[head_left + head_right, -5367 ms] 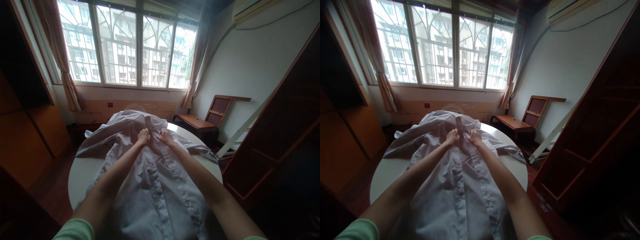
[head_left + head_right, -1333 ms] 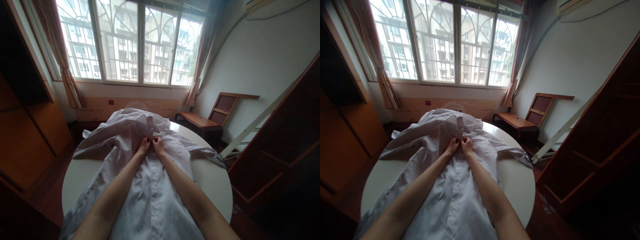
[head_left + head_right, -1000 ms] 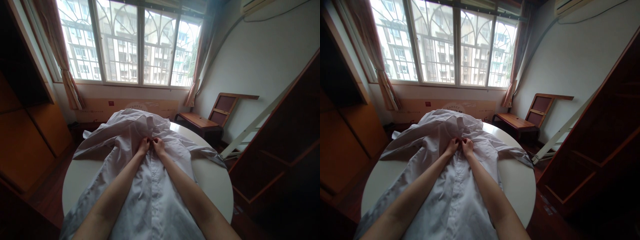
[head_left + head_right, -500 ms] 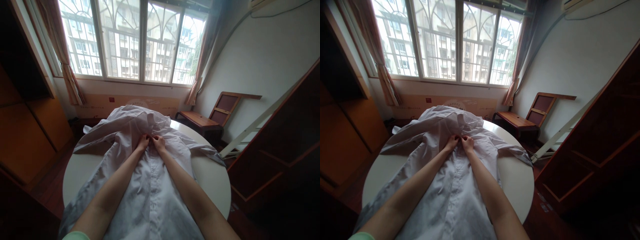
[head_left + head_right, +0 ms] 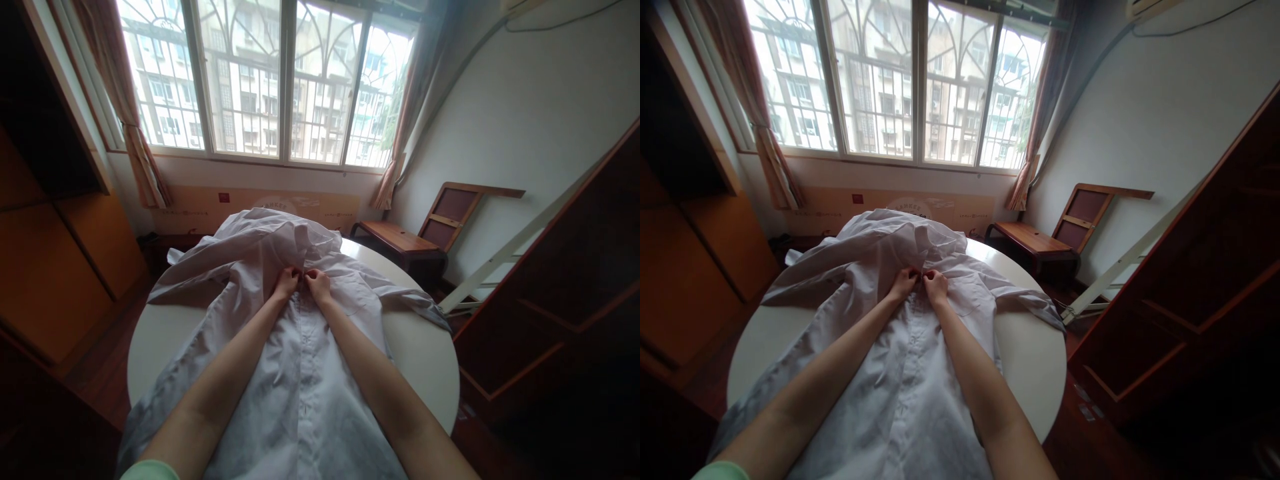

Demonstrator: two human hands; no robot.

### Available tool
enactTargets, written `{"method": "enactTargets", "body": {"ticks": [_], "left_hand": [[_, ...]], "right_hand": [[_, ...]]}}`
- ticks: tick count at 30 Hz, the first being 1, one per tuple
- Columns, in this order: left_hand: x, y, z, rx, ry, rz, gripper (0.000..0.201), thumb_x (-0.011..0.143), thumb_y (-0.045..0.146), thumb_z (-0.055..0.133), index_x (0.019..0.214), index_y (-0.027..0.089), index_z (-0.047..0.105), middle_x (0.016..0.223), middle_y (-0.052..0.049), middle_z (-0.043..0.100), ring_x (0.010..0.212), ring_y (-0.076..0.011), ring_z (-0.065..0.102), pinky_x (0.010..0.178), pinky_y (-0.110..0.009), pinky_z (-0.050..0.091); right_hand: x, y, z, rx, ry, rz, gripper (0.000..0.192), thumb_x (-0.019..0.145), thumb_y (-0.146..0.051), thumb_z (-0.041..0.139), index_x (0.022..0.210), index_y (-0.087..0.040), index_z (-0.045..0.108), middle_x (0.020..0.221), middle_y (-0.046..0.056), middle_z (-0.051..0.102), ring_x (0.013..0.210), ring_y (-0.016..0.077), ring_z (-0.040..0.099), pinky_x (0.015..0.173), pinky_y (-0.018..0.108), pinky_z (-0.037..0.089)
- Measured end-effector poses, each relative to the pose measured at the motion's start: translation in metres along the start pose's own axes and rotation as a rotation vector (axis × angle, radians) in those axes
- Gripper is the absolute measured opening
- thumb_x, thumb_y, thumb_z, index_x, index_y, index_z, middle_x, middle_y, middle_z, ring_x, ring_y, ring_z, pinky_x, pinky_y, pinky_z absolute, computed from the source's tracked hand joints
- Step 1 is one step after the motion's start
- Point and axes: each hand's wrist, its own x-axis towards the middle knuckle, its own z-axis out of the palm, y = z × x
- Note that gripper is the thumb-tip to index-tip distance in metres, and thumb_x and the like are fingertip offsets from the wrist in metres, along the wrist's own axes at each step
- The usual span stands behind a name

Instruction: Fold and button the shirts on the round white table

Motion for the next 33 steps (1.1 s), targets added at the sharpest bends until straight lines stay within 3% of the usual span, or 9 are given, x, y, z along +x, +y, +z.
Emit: {"method": "enactTargets", "body": {"ticks": [8, 23, 33], "left_hand": [[-0.0034, 0.0053, -0.0003, 0.026, 0.04, 0.004, 0.016, 0.075, 0.022, 0.055, 0.074, 0.009, 0.064, 0.072, -0.008, 0.066, 0.065, -0.0152, 0.059, 0.063, -0.024, 0.043], [-0.0064, 0.0074, -0.0012, 0.079, 0.073, 0.022, 0.003, 0.067, 0.013, 0.057, 0.065, 0.012, 0.059, 0.066, -0.005, 0.063, 0.062, -0.0137, 0.057, 0.06, -0.023, 0.04], [-0.0076, 0.0088, -0.0028, 0.057, 0.073, 0.036, 0.006, 0.066, 0.013, 0.056, 0.061, 0.014, 0.055, 0.062, -0.001, 0.059, 0.059, -0.0122, 0.054, 0.059, -0.022, 0.039]], "right_hand": [[-0.0022, -0.0022, -0.0017, -0.027, 0.003, 0.002, 0.017, 0.076, -0.022, 0.054, 0.084, -0.015, 0.067, 0.087, 0.007, 0.069, 0.082, 0.0167, 0.063, 0.076, 0.024, 0.044], [-0.0025, -0.0016, -0.0006, 0.008, 0.045, -0.032, 0.015, 0.074, -0.017, 0.055, 0.082, -0.015, 0.067, 0.085, 0.007, 0.069, 0.084, 0.018, 0.063, 0.078, 0.026, 0.044], [-0.0042, -0.0047, -0.0012, 0.009, 0.05, -0.021, 0.013, 0.074, -0.016, 0.055, 0.082, -0.015, 0.065, 0.084, 0.007, 0.068, 0.082, 0.0177, 0.063, 0.077, 0.026, 0.044]]}}
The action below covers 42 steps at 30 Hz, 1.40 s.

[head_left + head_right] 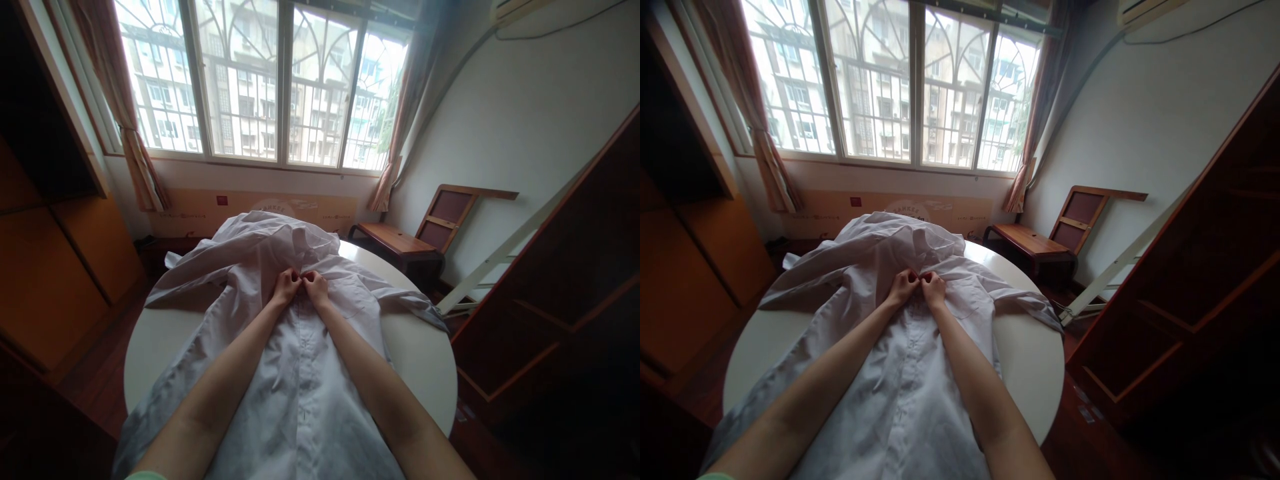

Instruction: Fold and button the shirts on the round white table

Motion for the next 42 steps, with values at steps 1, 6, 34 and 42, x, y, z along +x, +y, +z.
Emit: {"method": "enactTargets", "body": {"ticks": [1, 6, 34, 42], "left_hand": [[0.0, 0.0, 0.0, -0.003, -0.003, -0.002, 0.006, 0.066, 0.013, 0.057, 0.06, 0.014, 0.054, 0.061, -0.001, 0.058, 0.059, -0.0122, 0.054, 0.059, -0.022, 0.039], [0.002, -0.004, 0.001, -0.013, -0.03, -0.022, 0.007, 0.065, 0.015, 0.057, 0.059, 0.014, 0.053, 0.059, 0.001, 0.056, 0.058, -0.0115, 0.052, 0.057, -0.022, 0.038], [0.0, 0.002, 0.002, -0.112, -0.018, 0.029, 0.006, 0.066, 0.019, 0.056, 0.064, 0.014, 0.056, 0.064, -0.001, 0.06, 0.062, -0.0128, 0.054, 0.062, -0.023, 0.041], [-0.002, 0.004, 0.0, -0.047, -0.003, 0.058, 0.004, 0.066, 0.017, 0.055, 0.064, 0.014, 0.057, 0.067, -0.002, 0.062, 0.064, -0.0134, 0.056, 0.064, -0.024, 0.042]], "right_hand": [[0.0, 0.0, 0.0, -0.004, -0.001, 0.0, 0.013, 0.074, -0.015, 0.055, 0.082, -0.015, 0.065, 0.084, 0.007, 0.068, 0.082, 0.0176, 0.063, 0.078, 0.026, 0.044], [0.001, 0.003, 0.002, -0.058, -0.035, -0.024, 0.013, 0.075, -0.016, 0.054, 0.083, -0.014, 0.064, 0.087, 0.008, 0.068, 0.085, 0.0186, 0.062, 0.079, 0.027, 0.043], [-0.002, 0.007, 0.0, -0.048, -0.04, -0.045, 0.009, 0.078, -0.016, 0.051, 0.084, -0.016, 0.057, 0.085, 0.006, 0.065, 0.085, 0.0167, 0.059, 0.078, 0.027, 0.041], [-0.003, 0.006, -0.002, -0.078, -0.047, -0.038, 0.012, 0.079, -0.017, 0.05, 0.088, -0.015, 0.057, 0.089, 0.008, 0.065, 0.087, 0.0181, 0.06, 0.079, 0.027, 0.041]]}}
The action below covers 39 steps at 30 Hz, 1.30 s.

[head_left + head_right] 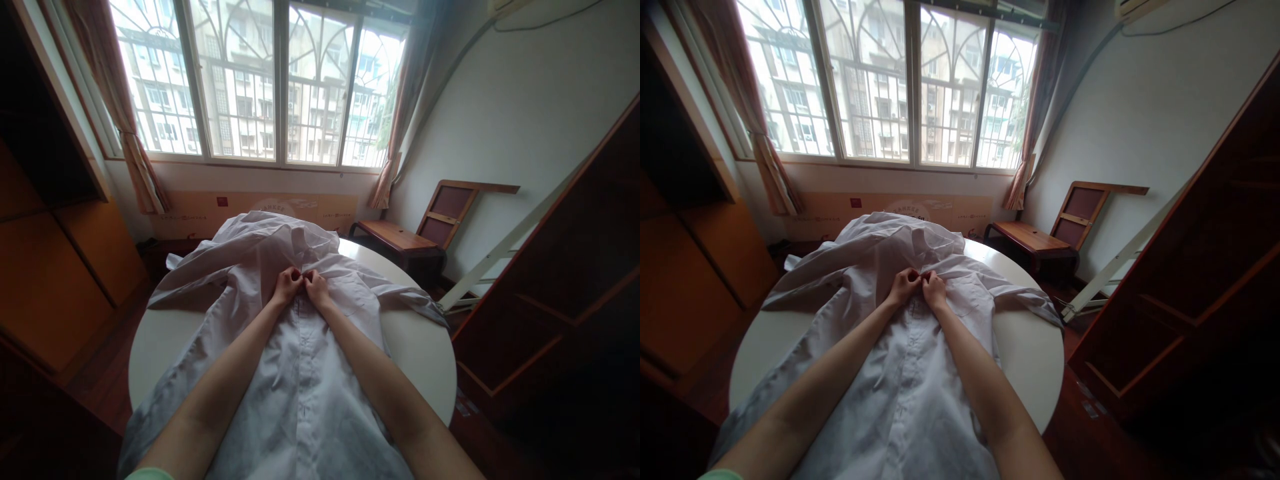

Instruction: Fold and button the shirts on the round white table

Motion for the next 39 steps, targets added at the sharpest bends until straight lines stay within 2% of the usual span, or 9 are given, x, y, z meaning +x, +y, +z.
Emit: {"method": "enactTargets", "body": {"ticks": [11, 17, 28, 39], "left_hand": [[-0.001, 0.001, -0.002, -0.096, -0.008, -0.055, 0.005, 0.062, 0.017, 0.056, 0.06, 0.015, 0.053, 0.06, 0.002, 0.055, 0.059, -0.0112, 0.052, 0.056, -0.021, 0.04], [0.0, -0.003, 0.001, -0.087, -0.006, -0.037, 0.005, 0.065, 0.019, 0.054, 0.063, 0.015, 0.053, 0.062, 0.002, 0.056, 0.061, -0.0108, 0.052, 0.06, -0.022, 0.041], [-0.001, -0.002, 0.001, 0.084, 0.017, -0.01, 0.005, 0.068, 0.019, 0.055, 0.067, 0.015, 0.057, 0.067, -0.002, 0.061, 0.063, -0.0132, 0.054, 0.062, -0.024, 0.04], [0.002, -0.009, 0.003, 0.027, -0.001, -0.017, 0.009, 0.072, 0.016, 0.053, 0.075, 0.013, 0.061, 0.076, -0.007, 0.065, 0.072, -0.0159, 0.059, 0.069, -0.025, 0.043]], "right_hand": [[0.001, 0.002, 0.0, 0.127, 0.03, 0.02, 0.009, 0.077, -0.017, 0.049, 0.081, -0.017, 0.058, 0.085, 0.006, 0.066, 0.082, 0.0162, 0.06, 0.075, 0.025, 0.043], [0.003, 0.005, 0.002, 0.134, 0.039, 0.028, 0.009, 0.078, -0.019, 0.05, 0.078, -0.017, 0.058, 0.08, 0.004, 0.065, 0.077, 0.0154, 0.06, 0.072, 0.025, 0.043], [0.004, 0.005, 0.004, 0.102, 0.028, 0.025, 0.011, 0.079, -0.02, 0.049, 0.082, -0.016, 0.059, 0.084, 0.007, 0.066, 0.083, 0.0168, 0.06, 0.074, 0.026, 0.042], [0.006, 0.006, 0.004, 0.116, -0.001, 0.029, 0.011, 0.08, -0.019, 0.05, 0.084, -0.015, 0.059, 0.086, 0.008, 0.066, 0.082, 0.0162, 0.061, 0.075, 0.025, 0.043]]}}
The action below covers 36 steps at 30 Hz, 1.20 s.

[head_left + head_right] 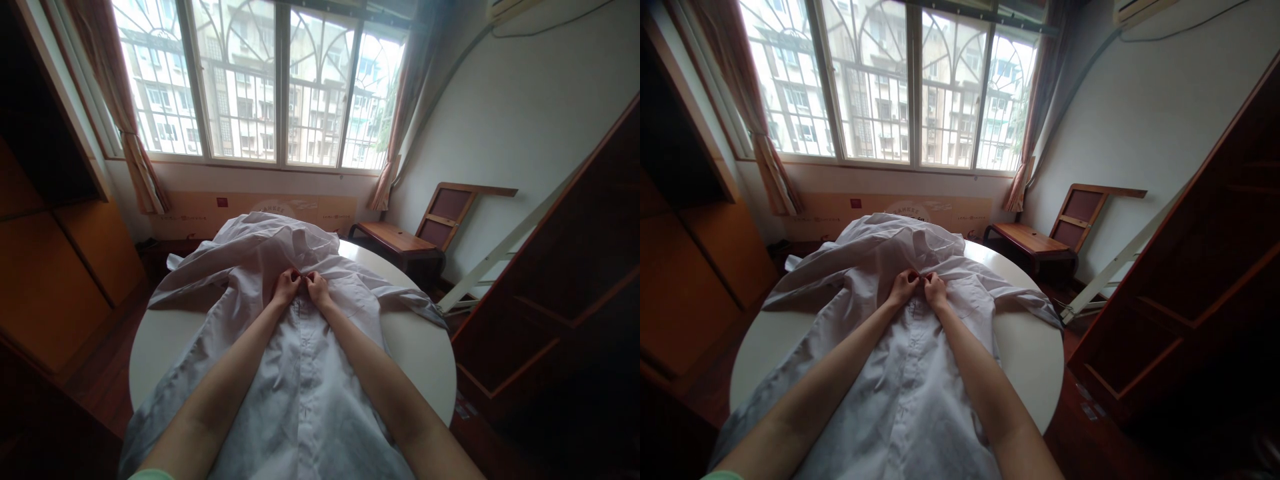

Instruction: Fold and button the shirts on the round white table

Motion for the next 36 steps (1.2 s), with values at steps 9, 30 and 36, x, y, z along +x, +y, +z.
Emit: {"method": "enactTargets", "body": {"ticks": [9, 30, 36], "left_hand": [[0.005, 0.002, -0.001, 0.0, 0.055, -0.078, 0.018, 0.08, 0.018, 0.045, 0.077, 0.013, 0.061, 0.08, -0.01, 0.066, 0.072, -0.0179, 0.06, 0.07, -0.027, 0.044], [0.002, 0.002, 0.0, -0.063, 0.0, -0.083, 0.009, 0.073, 0.013, 0.054, 0.078, 0.011, 0.061, 0.074, -0.007, 0.065, 0.069, -0.0148, 0.06, 0.069, -0.025, 0.044], [0.004, 0.003, -0.002, -0.103, 0.032, -0.133, 0.018, 0.079, 0.017, 0.044, 0.081, 0.011, 0.061, 0.068, -0.005, 0.064, 0.056, -0.0124, 0.057, 0.059, -0.023, 0.044]], "right_hand": [[-0.002, -0.003, -0.002, 0.0, -0.006, 0.005, 0.011, 0.079, -0.017, 0.049, 0.084, -0.015, 0.06, 0.088, 0.007, 0.066, 0.084, 0.0161, 0.06, 0.076, 0.024, 0.043], [-0.012, -0.009, -0.002, 0.006, 0.055, -0.146, 0.006, 0.075, -0.017, 0.047, 0.076, -0.019, 0.053, 0.077, 0.003, 0.064, 0.076, 0.0169, 0.059, 0.072, 0.026, 0.042], [-0.009, -0.006, -0.005, 0.034, 0.203, -0.021, 0.009, 0.077, -0.019, 0.041, 0.078, -0.02, 0.05, 0.075, 0.004, 0.062, 0.072, 0.0176, 0.058, 0.067, 0.026, 0.042]]}}
